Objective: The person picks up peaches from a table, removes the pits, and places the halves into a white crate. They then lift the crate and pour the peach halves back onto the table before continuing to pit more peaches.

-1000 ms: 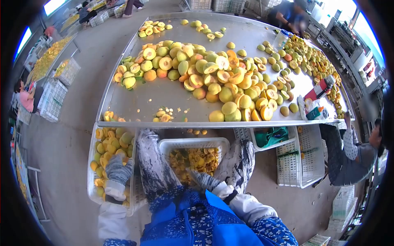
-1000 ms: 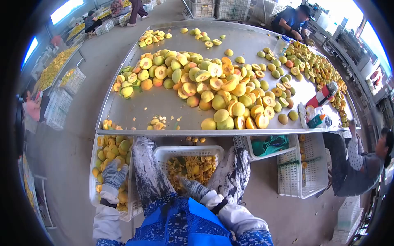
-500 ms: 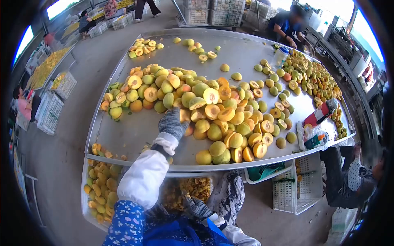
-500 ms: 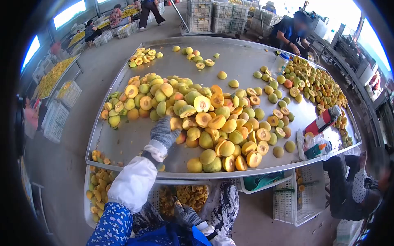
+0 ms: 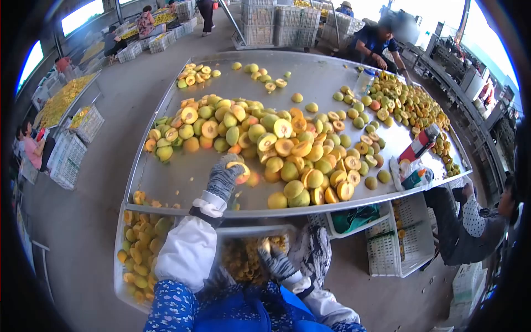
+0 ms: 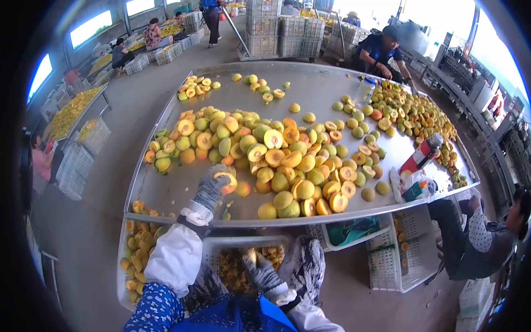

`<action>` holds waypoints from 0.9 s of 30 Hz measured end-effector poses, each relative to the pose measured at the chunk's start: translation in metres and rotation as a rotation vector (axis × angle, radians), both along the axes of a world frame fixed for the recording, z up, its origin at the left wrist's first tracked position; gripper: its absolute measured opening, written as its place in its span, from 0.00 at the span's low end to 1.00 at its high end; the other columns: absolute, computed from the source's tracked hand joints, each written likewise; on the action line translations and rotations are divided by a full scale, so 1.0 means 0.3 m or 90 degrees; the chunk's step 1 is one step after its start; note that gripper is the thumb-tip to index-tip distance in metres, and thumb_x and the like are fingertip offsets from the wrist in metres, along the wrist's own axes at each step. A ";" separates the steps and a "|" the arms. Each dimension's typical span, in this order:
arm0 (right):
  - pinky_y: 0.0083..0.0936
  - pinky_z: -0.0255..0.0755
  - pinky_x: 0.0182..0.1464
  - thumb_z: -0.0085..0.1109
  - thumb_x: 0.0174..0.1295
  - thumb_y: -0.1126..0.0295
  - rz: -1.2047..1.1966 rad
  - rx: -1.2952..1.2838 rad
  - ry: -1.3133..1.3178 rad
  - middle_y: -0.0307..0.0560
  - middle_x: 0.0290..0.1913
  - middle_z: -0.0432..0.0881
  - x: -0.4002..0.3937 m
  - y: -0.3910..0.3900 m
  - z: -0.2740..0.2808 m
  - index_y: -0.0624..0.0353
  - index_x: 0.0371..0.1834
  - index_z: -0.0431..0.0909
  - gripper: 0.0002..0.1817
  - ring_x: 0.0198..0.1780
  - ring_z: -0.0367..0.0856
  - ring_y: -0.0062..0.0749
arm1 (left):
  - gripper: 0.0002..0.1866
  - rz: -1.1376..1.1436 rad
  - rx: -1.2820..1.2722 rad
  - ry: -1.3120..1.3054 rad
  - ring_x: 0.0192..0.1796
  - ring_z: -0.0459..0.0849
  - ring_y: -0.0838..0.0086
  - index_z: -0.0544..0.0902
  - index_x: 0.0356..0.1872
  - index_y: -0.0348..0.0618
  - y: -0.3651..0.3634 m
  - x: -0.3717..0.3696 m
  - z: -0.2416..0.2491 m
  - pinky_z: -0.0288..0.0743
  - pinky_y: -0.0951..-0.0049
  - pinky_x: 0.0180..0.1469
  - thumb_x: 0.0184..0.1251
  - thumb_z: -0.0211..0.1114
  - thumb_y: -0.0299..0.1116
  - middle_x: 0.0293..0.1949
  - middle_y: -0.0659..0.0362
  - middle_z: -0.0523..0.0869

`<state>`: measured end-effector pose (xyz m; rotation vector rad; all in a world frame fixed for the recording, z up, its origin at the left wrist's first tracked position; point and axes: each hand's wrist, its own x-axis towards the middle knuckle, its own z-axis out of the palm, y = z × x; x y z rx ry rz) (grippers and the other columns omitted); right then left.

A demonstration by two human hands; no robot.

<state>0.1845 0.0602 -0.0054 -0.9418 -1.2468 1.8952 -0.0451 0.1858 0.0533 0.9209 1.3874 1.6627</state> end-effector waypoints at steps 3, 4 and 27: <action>0.17 0.65 0.29 0.54 0.62 0.69 -0.092 0.138 -0.044 0.34 0.27 0.72 -0.070 0.068 0.121 0.61 0.40 0.71 0.08 0.27 0.67 0.15 | 0.15 -0.007 -0.059 -0.022 0.39 0.77 0.75 0.77 0.44 0.38 -0.203 0.078 0.100 0.74 0.76 0.41 0.55 0.63 0.30 0.40 0.59 0.79; 0.16 0.65 0.28 0.55 0.62 0.70 -0.125 0.138 -0.032 0.34 0.26 0.72 -0.102 0.083 0.127 0.60 0.38 0.71 0.07 0.27 0.67 0.15 | 0.14 -0.023 -0.067 -0.071 0.39 0.77 0.75 0.77 0.44 0.38 -0.254 0.108 0.075 0.74 0.76 0.40 0.57 0.62 0.32 0.39 0.59 0.79; 0.33 0.70 0.44 0.45 0.66 0.65 0.046 0.289 -0.112 0.61 0.36 0.79 -0.067 -0.032 0.108 0.66 0.47 0.72 0.16 0.42 0.79 0.49 | 0.10 -0.022 -0.174 0.536 0.36 0.81 0.68 0.76 0.41 0.36 -0.585 0.184 0.079 0.76 0.72 0.43 0.59 0.61 0.28 0.32 0.55 0.82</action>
